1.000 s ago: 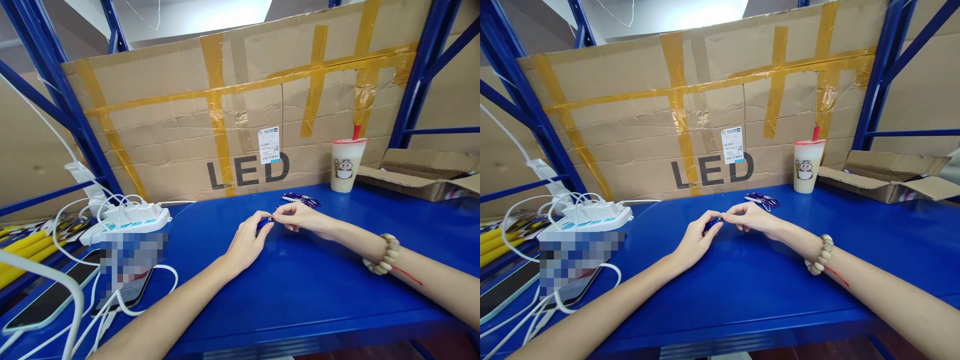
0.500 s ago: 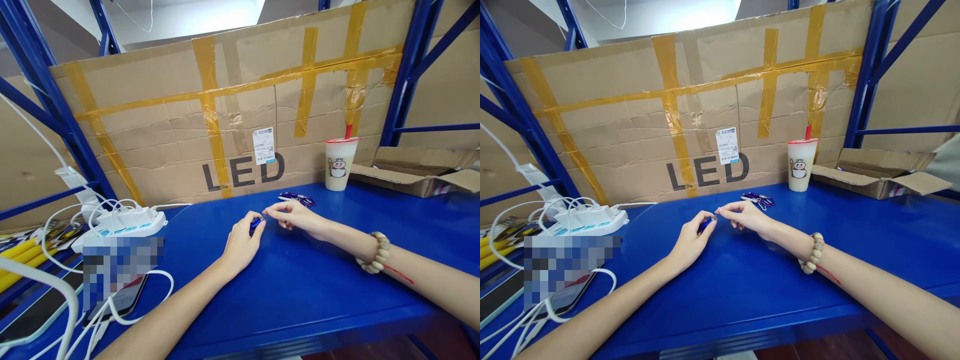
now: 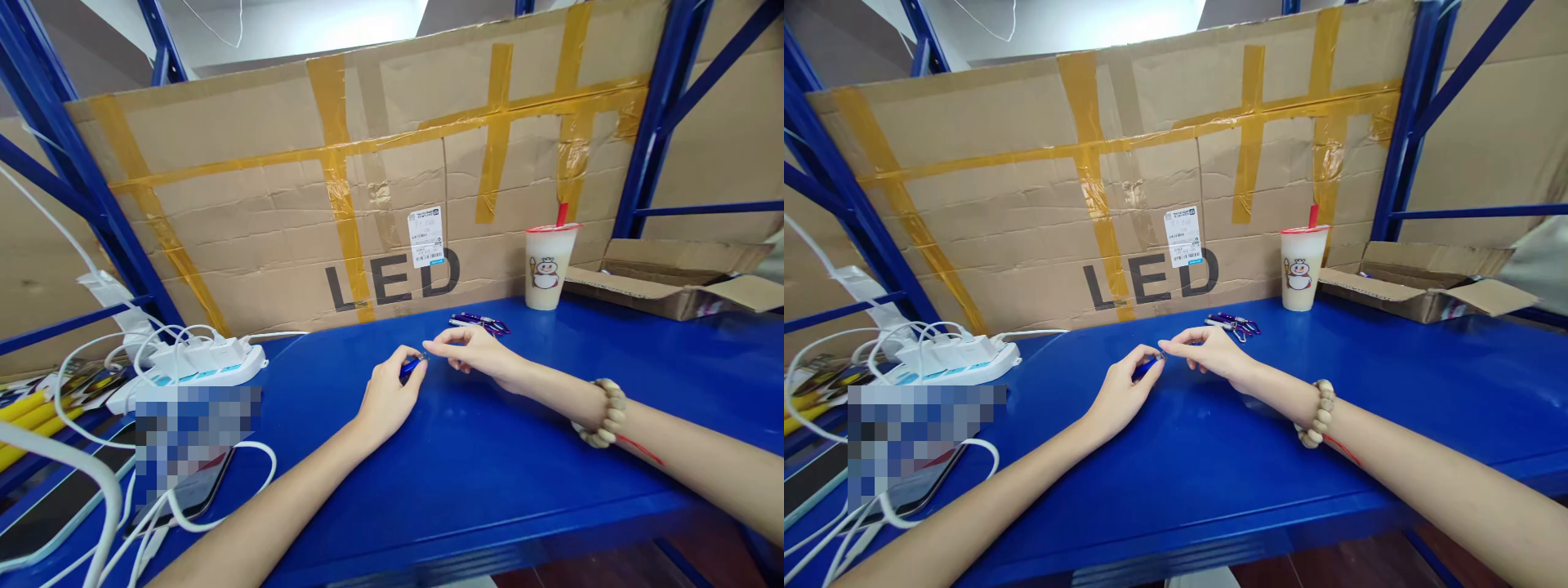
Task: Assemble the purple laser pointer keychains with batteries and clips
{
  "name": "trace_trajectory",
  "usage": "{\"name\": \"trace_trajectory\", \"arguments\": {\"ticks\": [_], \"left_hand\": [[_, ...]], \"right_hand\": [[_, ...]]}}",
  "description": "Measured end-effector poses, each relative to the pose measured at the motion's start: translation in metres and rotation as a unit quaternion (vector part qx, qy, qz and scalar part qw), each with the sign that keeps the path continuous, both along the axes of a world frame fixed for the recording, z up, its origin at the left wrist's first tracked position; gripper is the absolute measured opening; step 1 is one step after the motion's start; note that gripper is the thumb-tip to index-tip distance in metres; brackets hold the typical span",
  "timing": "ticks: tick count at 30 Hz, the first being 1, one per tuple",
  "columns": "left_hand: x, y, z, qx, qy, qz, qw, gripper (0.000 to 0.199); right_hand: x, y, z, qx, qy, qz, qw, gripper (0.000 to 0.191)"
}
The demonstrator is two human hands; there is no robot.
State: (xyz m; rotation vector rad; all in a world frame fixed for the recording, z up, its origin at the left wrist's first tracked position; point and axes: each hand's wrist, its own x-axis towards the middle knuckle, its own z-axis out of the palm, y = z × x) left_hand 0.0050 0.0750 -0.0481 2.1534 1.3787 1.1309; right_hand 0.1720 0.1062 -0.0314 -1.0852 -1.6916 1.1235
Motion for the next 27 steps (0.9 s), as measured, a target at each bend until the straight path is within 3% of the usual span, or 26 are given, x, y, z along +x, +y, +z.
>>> {"name": "trace_trajectory", "arguments": {"ticks": [14,27], "left_hand": [[0.0,0.0002,-0.0003,0.001,-0.008,-0.011,1.0,0.016],[0.0005,0.0001,0.0003,0.001,-0.012,-0.012,1.0,0.015]], "right_hand": [[-0.0022,0.0001,-0.0015,-0.017,0.006,0.027,0.999,0.032],[-0.0006,0.0042,-0.0074,0.039,-0.017,0.02,0.999,0.026]]}}
